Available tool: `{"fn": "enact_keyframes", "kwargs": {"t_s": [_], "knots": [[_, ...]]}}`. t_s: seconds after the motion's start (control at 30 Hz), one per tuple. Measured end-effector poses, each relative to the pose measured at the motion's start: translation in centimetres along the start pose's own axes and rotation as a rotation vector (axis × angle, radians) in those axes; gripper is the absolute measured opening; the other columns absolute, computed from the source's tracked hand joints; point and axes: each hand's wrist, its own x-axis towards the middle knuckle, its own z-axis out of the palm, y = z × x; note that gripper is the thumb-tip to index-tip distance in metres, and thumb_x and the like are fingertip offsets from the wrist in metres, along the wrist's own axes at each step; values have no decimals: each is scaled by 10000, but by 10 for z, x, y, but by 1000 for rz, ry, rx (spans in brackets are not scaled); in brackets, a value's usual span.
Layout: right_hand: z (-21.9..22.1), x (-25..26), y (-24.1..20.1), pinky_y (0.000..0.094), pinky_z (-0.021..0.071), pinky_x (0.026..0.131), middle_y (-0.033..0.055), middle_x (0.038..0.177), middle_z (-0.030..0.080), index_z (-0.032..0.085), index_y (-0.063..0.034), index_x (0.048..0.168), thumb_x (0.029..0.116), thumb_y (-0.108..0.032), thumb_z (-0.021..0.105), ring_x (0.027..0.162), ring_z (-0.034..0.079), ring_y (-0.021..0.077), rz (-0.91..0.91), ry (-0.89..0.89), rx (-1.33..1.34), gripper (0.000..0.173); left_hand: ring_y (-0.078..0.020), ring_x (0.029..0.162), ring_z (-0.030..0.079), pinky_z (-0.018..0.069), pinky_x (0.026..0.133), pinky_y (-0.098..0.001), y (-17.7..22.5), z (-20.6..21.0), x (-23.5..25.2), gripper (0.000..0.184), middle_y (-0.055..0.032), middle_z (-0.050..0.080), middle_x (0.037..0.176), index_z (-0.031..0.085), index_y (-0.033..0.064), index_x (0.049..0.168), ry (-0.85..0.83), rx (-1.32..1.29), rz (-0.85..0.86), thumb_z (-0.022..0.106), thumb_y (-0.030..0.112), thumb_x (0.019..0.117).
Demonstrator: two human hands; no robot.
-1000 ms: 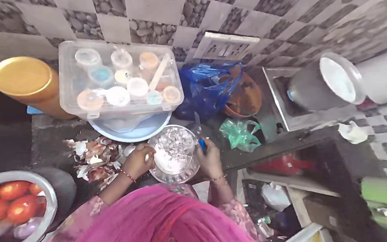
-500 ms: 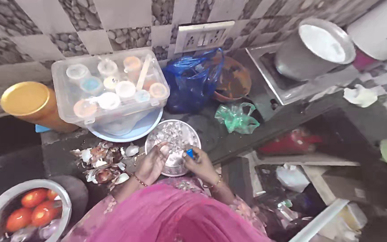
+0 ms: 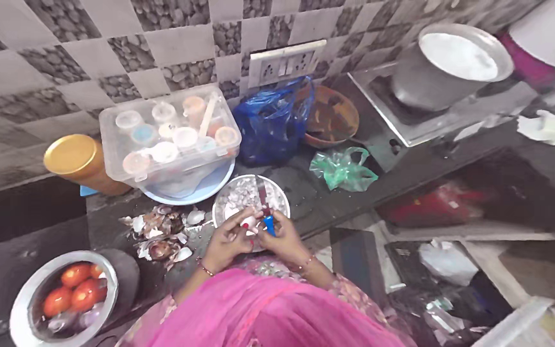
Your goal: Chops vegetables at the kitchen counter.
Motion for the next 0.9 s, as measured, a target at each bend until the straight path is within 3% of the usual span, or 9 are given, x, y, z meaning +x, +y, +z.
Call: {"fn": "enact_keyframes", "kwargs": {"t_s": [0.07,0.17,0.23,0.33,0.5,0.67,0.77,0.83,0.9], "knots": [[-2,2,0,207,534,585,5,934,656,589,10,1188,867,-79,715,673,602,36,-10,-27,1,356,-101,1110,653,560,958,-265,4,1,-1,567,-94,642,1291,625,-90,1256,78,106,6,828,120,769],[-8,2,1,205,538,598,-5,902,657,606,17,1177,871,-99,692,663,596,20,-8,-74,-81,338,-68,899,700,607,808,-251,16,2,-4,650,-31,691,1141,523,-61,1324,106,175,-162,770,-17,724],[-12,1,4,208,529,642,1,886,660,620,14,1164,889,-135,687,681,590,16,22,-138,-161,320,-73,817,700,607,740,-251,15,-1,-11,572,2,708,1046,501,-21,1292,72,110,-241,729,-31,767],[-21,4,10,230,552,709,54,986,691,634,24,1178,918,-155,660,753,628,41,57,-154,-248,316,-59,816,687,580,728,-219,3,-8,-25,398,25,718,1011,540,43,1239,75,-41,-279,657,4,860],[-60,48,-2,545,543,835,219,995,709,663,28,1196,942,-191,643,908,697,361,82,163,-837,335,-93,824,695,591,755,-249,-8,-5,-35,253,6,709,965,543,102,1209,315,-254,-375,392,84,1007],[-70,95,3,594,522,933,205,1194,692,607,-84,1350,999,-209,597,1107,673,393,212,-84,-1161,373,-44,744,655,563,680,-204,-9,6,-34,244,26,687,914,556,44,1175,367,-114,-345,375,60,1013],[-66,103,2,590,524,927,202,1212,686,584,-101,1376,1012,-191,557,1116,672,394,236,-140,-1207,376,-2,692,632,522,608,-156,-11,4,-34,224,50,698,892,592,57,1132,352,-66,-291,433,32,977],[-67,105,5,599,527,909,211,1166,701,602,-82,1348,1011,-196,565,1083,683,405,215,-135,-1180,358,-24,741,661,544,646,-180,-11,0,-37,239,36,721,936,610,72,1134,348,-77,-267,542,35,908],[-69,106,7,602,525,907,230,1106,706,629,-47,1296,1002,-204,599,1048,688,411,205,-105,-1105,334,-64,852,683,577,752,-229,-9,-1,-38,349,5,687,1053,531,35,1200,338,-37,-276,603,44,858]]}}
